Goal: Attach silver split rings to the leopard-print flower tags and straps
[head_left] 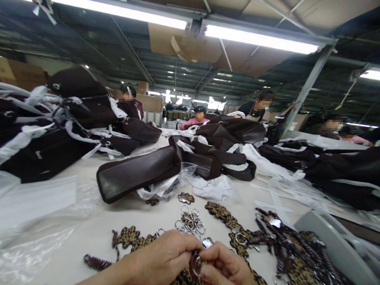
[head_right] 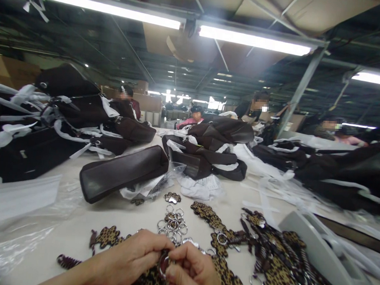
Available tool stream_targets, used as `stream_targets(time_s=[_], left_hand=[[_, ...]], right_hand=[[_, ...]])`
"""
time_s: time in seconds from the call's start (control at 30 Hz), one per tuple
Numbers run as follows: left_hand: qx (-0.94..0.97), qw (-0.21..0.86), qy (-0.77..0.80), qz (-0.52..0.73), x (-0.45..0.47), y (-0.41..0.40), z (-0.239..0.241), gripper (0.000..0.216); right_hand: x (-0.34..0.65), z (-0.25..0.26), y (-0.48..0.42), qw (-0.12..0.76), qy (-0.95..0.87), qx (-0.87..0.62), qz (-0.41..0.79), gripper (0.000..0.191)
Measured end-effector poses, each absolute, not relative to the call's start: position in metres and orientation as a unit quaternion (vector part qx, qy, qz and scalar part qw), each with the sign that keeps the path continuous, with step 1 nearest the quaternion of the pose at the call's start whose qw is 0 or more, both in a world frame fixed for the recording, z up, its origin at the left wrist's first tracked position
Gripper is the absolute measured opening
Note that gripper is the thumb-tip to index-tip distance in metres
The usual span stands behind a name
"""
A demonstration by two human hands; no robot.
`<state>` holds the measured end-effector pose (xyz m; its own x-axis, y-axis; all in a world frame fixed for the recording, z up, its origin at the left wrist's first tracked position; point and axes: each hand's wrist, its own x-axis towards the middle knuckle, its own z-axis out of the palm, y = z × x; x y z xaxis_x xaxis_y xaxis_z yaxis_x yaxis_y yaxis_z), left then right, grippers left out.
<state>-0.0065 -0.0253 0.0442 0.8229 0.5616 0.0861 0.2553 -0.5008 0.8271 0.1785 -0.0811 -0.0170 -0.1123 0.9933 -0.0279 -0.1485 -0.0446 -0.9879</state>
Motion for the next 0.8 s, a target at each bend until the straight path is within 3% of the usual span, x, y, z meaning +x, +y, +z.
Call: stream_targets(time_s=[0.2, 0.33, 0.5, 0.8], left_hand=[[0.864, 0.432, 0.192, 0.172, -0.002, -0.030, 0.054, 0.034], [0.888, 0.346, 0.258, 0.162, -0.005, -0.026, 0.042, 0.024], [0.878, 0.355, 0.273, 0.167, -0.008, -0.022, 0.035, 0.019], [0.883, 0.357, 0.213, 0.216, -0.010, -0.023, 0.028, 0.051]], right_hand=[[0.178, -0.026, -0.076, 0.501, -0.469, -0.428, 0.587, 0.043], [0.177, -0.024, -0.076, 0.510, -0.438, -0.441, 0.595, 0.044], [0.176, -0.015, -0.079, 0.521, -0.413, -0.470, 0.580, 0.044], [0.186, 0.000, -0.080, 0.650, -0.384, -0.515, 0.407, 0.044]])
